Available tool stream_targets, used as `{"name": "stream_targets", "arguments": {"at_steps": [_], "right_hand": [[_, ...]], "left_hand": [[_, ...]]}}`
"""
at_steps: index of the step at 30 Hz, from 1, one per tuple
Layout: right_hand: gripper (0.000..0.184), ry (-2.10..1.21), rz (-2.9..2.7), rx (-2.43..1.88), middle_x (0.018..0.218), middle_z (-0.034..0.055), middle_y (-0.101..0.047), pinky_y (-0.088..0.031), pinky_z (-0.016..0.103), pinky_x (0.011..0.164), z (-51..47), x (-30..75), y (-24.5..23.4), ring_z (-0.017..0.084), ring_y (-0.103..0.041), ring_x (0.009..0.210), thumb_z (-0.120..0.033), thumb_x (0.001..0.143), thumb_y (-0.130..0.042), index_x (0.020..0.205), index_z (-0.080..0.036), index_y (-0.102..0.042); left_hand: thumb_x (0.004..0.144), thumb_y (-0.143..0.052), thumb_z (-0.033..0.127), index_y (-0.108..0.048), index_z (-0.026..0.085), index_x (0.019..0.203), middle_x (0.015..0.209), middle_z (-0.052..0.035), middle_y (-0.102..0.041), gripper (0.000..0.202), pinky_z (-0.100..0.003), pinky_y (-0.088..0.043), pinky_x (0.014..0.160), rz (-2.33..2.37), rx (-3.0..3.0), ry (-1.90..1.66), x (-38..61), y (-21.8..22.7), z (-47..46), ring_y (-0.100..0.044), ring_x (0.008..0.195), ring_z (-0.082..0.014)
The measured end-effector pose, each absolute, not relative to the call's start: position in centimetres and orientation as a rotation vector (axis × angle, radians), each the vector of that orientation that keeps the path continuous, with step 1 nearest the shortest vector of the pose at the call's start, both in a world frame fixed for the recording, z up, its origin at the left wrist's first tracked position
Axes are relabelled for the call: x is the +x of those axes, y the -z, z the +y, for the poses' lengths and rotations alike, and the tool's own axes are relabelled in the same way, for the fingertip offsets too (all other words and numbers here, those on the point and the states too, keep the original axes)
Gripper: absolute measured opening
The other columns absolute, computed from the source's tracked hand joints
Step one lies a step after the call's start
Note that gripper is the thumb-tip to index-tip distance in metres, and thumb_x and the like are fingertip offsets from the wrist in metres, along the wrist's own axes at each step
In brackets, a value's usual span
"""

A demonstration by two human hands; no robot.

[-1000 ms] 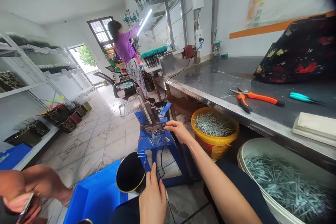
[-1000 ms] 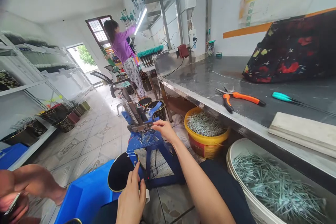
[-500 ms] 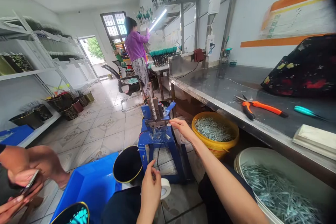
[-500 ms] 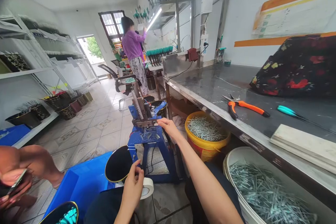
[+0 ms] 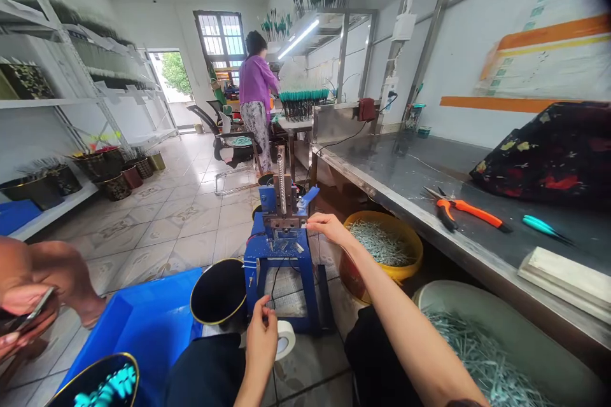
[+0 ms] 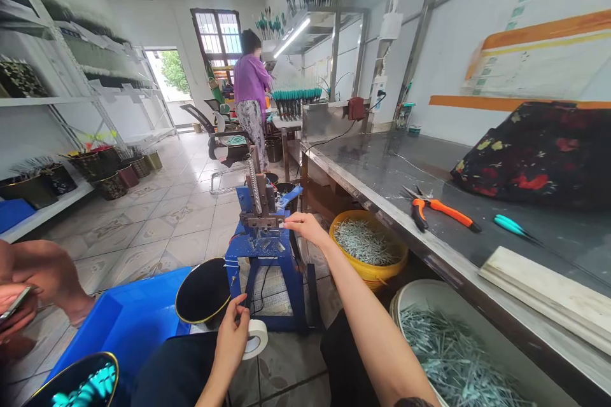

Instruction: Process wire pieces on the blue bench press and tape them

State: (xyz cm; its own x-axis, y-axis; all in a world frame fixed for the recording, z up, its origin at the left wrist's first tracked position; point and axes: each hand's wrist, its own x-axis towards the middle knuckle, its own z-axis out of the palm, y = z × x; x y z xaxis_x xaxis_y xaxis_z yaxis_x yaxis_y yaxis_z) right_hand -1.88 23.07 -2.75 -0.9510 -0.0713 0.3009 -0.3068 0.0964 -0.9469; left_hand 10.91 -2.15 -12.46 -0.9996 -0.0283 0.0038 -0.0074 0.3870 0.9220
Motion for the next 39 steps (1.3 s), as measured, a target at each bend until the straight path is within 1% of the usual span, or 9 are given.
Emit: {"name": "stream_targets", "arguments": {"at_steps": [5,9,12,15,20,23,27,33,39], "right_hand": [[0.027,-2.210,-2.196,0.379,0.070,0.0017,-0.063,-0.040,0.028,0.070,23.2,-2.6,2.8,0.013,-0.055,0.068,-0.038,0.056,-0.072,0.068,-0.015,-0.067],[0.035,-2.369,-2.106,0.317,0.074,0.0044,-0.063,-0.043,0.029,0.068,22.1,-3.1,4.1,0.015,-0.057,0.069,-0.046,0.051,-0.073,0.066,-0.015,-0.062],[0.038,-2.426,-2.014,0.282,0.078,0.0054,-0.064,-0.043,0.030,0.068,21.4,-3.0,5.1,0.016,-0.058,0.072,-0.050,0.053,-0.071,0.067,-0.017,-0.060],[0.039,-2.435,-1.939,0.243,0.084,0.0062,-0.064,-0.043,0.031,0.072,21.0,-2.3,5.6,0.016,-0.058,0.078,-0.052,0.058,-0.067,0.075,-0.018,-0.061],[0.037,-2.342,-1.935,0.159,0.087,0.0044,-0.065,-0.041,0.031,0.076,21.1,-1.0,5.2,0.016,-0.058,0.078,-0.043,0.057,-0.071,0.085,-0.020,-0.065],[0.028,-2.231,-1.994,0.134,0.080,0.0032,-0.065,-0.040,0.030,0.077,21.0,-0.8,4.7,0.015,-0.056,0.074,-0.037,0.056,-0.073,0.076,-0.018,-0.067],[0.020,-2.076,-2.070,0.144,0.074,0.0007,-0.063,-0.038,0.029,0.078,21.0,-0.7,3.8,0.015,-0.054,0.076,-0.036,0.055,-0.072,0.061,-0.018,-0.066],[0.026,-1.984,-2.222,0.120,0.077,0.0033,-0.067,-0.040,0.031,0.075,21.1,-0.4,2.7,0.016,-0.057,0.074,-0.039,0.056,-0.069,0.070,-0.018,-0.069],[0.019,-1.771,-2.250,-0.104,0.069,0.0042,-0.066,-0.041,0.032,0.070,20.4,-0.5,3.0,0.019,-0.056,0.069,-0.034,0.057,-0.062,0.062,-0.017,-0.067]], "left_hand": [[0.079,-0.036,0.039,-0.045,0.016,0.113,0.077,-0.0012,-0.051,0.041,-0.028,-0.042,0.062,-2.641,0.010,1.731,10.9,13.1,-2.4,-0.053,0.061,-0.0161],[0.079,-0.035,0.039,-0.044,0.016,0.114,0.080,-0.0015,-0.052,0.043,-0.030,-0.042,0.067,-2.661,-0.004,1.718,11.0,13.5,-2.4,-0.054,0.063,-0.0163],[0.079,-0.034,0.040,-0.043,0.016,0.115,0.079,-0.0013,-0.053,0.044,-0.030,-0.042,0.068,-2.683,-0.011,1.711,11.0,13.5,-2.5,-0.055,0.065,-0.0170],[0.080,-0.034,0.041,-0.043,0.016,0.115,0.080,-0.0015,-0.053,0.044,-0.030,-0.042,0.065,-2.695,-0.009,1.696,11.0,13.4,-2.6,-0.054,0.060,-0.0164],[0.080,-0.034,0.039,-0.043,0.016,0.114,0.081,-0.0017,-0.053,0.042,-0.030,-0.042,0.068,-2.689,-0.013,1.668,11.2,13.3,-2.8,-0.056,0.064,-0.0168],[0.080,-0.035,0.037,-0.044,0.016,0.113,0.081,-0.0020,-0.054,0.041,-0.030,-0.043,0.070,-2.665,-0.027,1.667,11.4,13.1,-2.8,-0.057,0.069,-0.0173],[0.080,-0.034,0.034,-0.043,0.016,0.114,0.083,-0.0023,-0.055,0.040,-0.031,-0.042,0.071,-2.682,-0.047,1.655,11.7,12.6,-2.7,-0.056,0.068,-0.0167],[0.079,-0.034,0.032,-0.044,0.017,0.113,0.083,-0.0030,-0.055,0.038,-0.033,-0.042,0.071,-2.677,-0.034,1.635,11.9,12.1,-2.8,-0.056,0.071,-0.0181],[0.081,-0.032,0.031,-0.043,0.016,0.116,0.088,-0.0051,-0.057,0.040,-0.035,-0.041,0.074,-2.688,-0.018,1.606,12.0,11.9,-2.8,-0.057,0.077,-0.0204]]}}
